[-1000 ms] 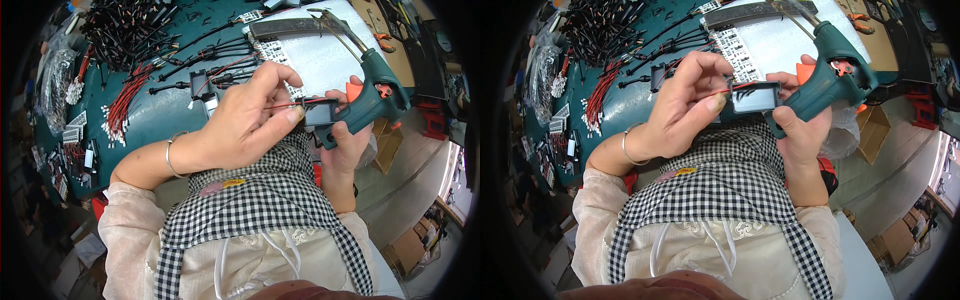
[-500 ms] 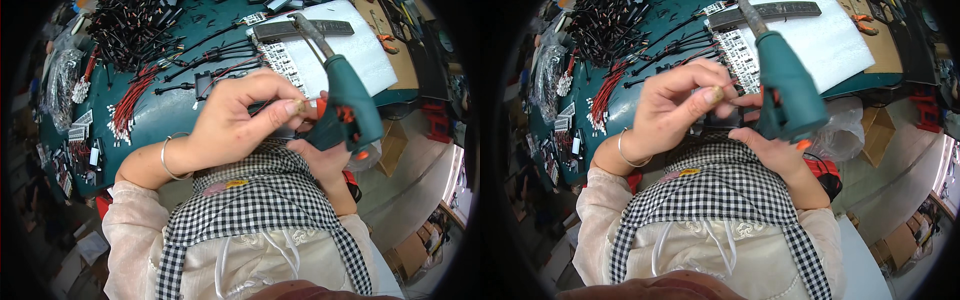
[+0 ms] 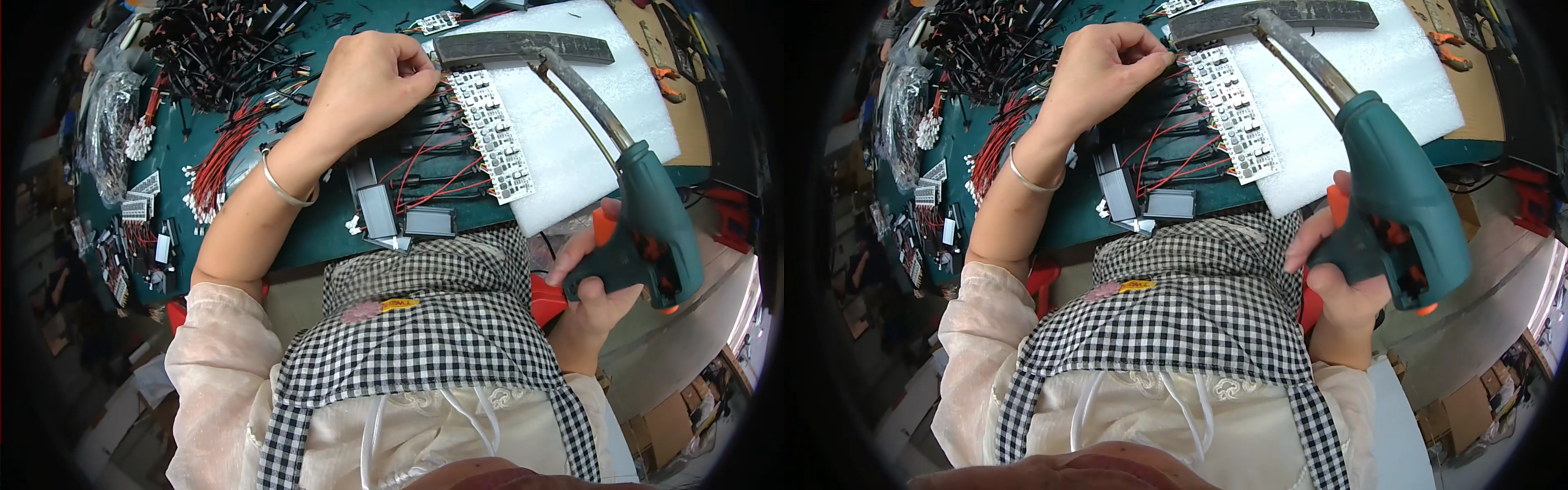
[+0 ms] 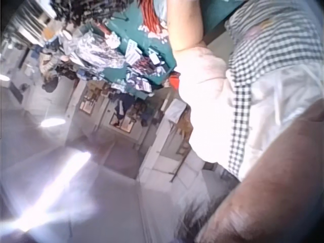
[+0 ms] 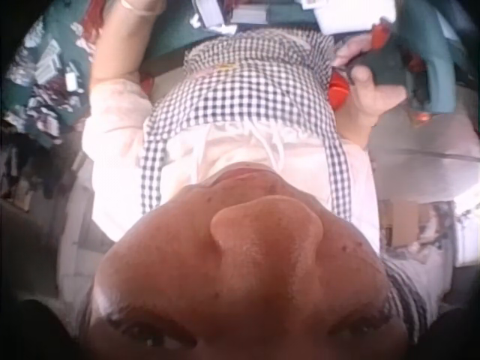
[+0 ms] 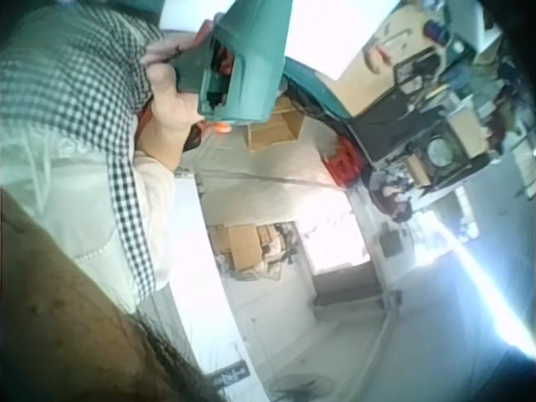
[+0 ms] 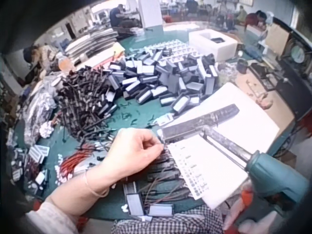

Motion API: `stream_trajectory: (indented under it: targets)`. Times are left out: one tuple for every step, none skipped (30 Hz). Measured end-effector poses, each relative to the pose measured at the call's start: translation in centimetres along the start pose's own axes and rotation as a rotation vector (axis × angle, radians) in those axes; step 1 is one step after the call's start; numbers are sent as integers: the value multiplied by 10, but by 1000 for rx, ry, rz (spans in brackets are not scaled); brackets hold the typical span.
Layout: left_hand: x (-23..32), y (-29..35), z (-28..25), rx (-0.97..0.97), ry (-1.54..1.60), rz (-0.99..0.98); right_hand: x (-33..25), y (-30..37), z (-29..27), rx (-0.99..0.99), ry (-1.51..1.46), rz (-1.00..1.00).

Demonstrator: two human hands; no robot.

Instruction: The person uses a soldering iron to attach wires to a circuit board. They repeatedly pick up wires, apply solder to the board, and place the finished units on the table. The person also uses a small handheld device to assist with the soldering process.

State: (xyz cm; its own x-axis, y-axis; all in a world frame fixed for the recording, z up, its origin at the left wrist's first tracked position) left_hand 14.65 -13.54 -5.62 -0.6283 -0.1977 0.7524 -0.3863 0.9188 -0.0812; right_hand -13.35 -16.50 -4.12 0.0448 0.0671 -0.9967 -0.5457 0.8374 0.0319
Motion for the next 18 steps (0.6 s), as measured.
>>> stream_trajectory:
  targets:
    - [-2,-1,1,23,-7,11,0,0,-1,2,-6,13]
    - [-3,-1,0,29,-16,1,0,0,-2,3,-12,27]
    - [-3,-3,1,33,-20,-7,1,-1,-4,9,-14,41]
    - [-3,-3,2,38,-25,-16,0,-4,-5,2,2,5]
    - [0,-2,1,74,-1,39,1,-8,-6,-6,18,-32]
    - [3,-1,-1,110,24,96,-1,-12,-5,-12,35,-71]
    - [7,1,-3,147,50,153,-1,-16,-6,16,28,-58]
    - [9,3,-4,159,46,173,-4,-21,-6,44,21,-45]
    - [13,5,-7,174,37,193,-5,-25,-7,68,10,-36]
    - [16,6,-8,190,28,214,-6,-28,-8,45,7,-60]
    - [13,4,-5,148,36,190,-6,-30,-8,38,-6,-67]
    - [9,1,0,108,48,168,-6,-32,-7,31,-15,-75]
    - [6,-1,4,68,58,146,-6,-33,-7,23,-24,-82]
    - [8,-2,3,61,56,161,-6,-35,-6,14,-36,-89]
    - [9,-4,1,54,52,175,-4,-37,-4,5,-48,-96]
    - [11,-4,1,47,49,190,-2,-39,-3,-4,-59,-103]
    - [11,-3,1,44,72,172,0,-40,-1,-11,-69,-111]
    - [13,1,3,41,93,155,3,-40,0,-17,-81,-122]
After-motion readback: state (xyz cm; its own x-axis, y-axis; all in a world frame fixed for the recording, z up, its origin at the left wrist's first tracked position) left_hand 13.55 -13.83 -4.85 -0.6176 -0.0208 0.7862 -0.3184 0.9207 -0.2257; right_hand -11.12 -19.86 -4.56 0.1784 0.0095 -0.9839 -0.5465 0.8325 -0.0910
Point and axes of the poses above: each hand's wrist, its own y-axis away from the middle knuckle, its own z-axis out of the palm, x = y × z, the point moved 8 cm from there along -y, towards the middle knuckle, and after that the axes turned 8 degrees about y, right-handed, at the moved point
